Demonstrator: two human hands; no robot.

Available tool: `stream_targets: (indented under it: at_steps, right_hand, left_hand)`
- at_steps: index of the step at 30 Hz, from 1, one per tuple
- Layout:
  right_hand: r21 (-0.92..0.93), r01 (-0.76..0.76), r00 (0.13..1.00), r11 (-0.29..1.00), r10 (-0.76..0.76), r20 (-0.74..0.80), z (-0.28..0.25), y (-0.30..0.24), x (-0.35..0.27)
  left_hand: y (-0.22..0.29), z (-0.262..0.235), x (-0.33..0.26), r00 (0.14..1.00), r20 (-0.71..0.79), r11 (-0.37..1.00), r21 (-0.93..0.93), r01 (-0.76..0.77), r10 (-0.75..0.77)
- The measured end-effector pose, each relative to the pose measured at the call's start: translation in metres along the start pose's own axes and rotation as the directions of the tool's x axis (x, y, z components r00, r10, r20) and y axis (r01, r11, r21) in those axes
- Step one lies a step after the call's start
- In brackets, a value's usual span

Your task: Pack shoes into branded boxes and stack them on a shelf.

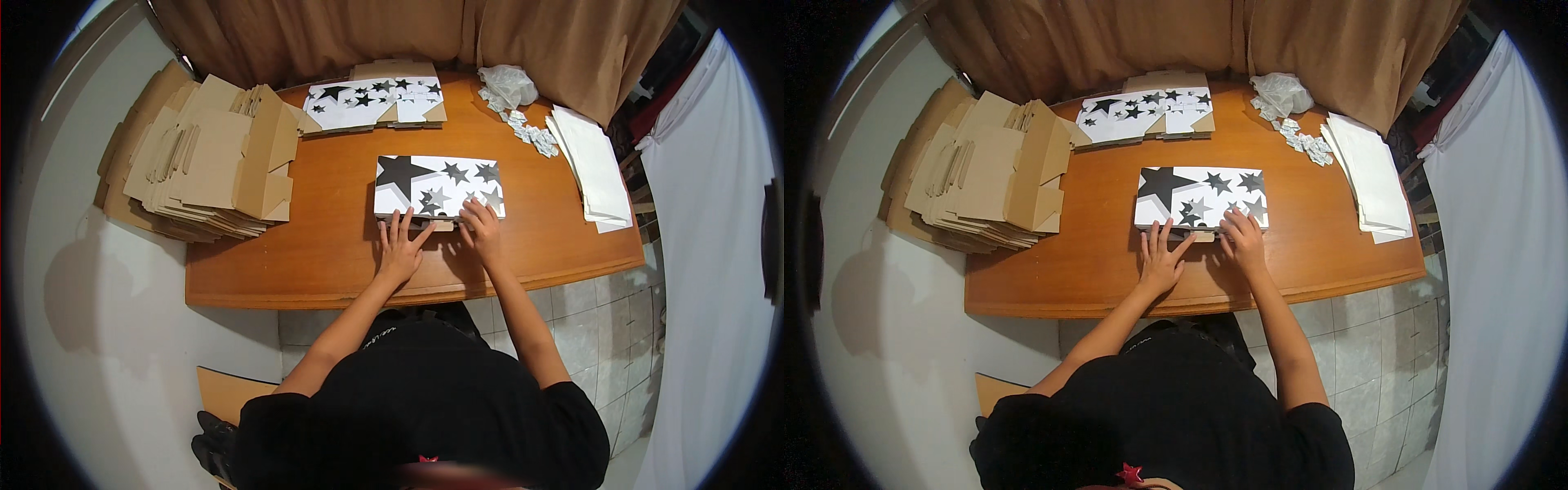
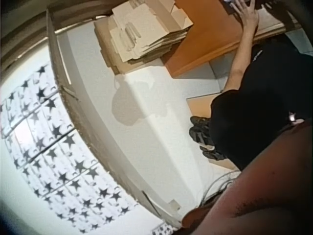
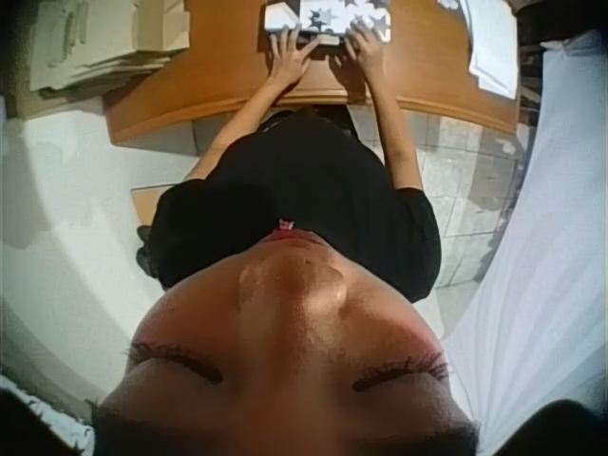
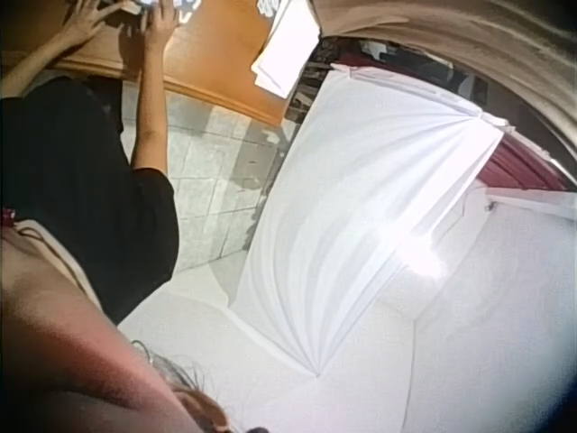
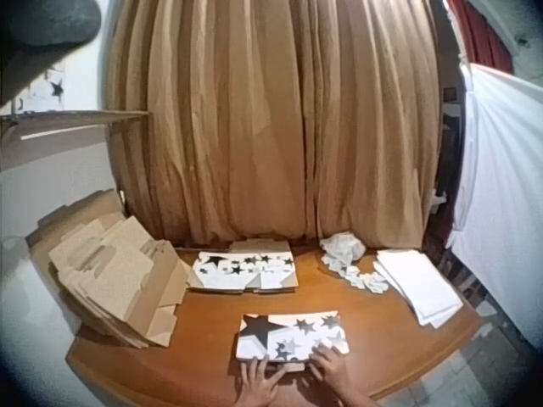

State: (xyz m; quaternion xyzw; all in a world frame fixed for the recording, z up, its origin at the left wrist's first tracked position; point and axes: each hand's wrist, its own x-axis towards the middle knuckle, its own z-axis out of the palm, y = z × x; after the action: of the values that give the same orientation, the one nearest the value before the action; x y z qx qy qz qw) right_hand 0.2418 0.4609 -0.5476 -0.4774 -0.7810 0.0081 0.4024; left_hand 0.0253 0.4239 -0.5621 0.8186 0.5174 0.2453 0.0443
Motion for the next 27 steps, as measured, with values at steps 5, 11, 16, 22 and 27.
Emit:
stream_targets:
  at_steps: [5,11,16,22,27]
  right_hand:
    - [-0.076,-0.04,0.998,0.996,0.043,0.038,0.004,-0.005,-0.009]
    - [-0.082,0.109,0.994,0.991,-0.106,0.037,0.013,-0.02,-0.004]
    - [-0.178,0.125,0.99,0.976,-0.134,-0.037,0.021,-0.016,-0.001]
    - [-0.212,0.14,0.984,0.967,-0.16,-0.08,0.022,-0.018,0.008]
    - [-0.196,0.17,0.977,0.966,-0.19,-0.092,0.018,-0.023,0.012]
  left_hand:
    - [0.001,0.002,-0.001,1.0,0.018,1.0,0.017,0.0,-0.001]
    - [0.004,-0.002,0.0,1.0,-0.003,1.0,-0.024,0.016,-0.016]
    - [0.004,-0.003,0.005,1.0,0.011,0.998,-0.055,-0.028,0.028]
    - [0.005,-0.002,0.008,1.0,0.016,0.999,-0.044,-0.009,0.01]
    - [0.004,0.001,0.007,1.0,0.009,1.0,-0.006,-0.014,0.014]
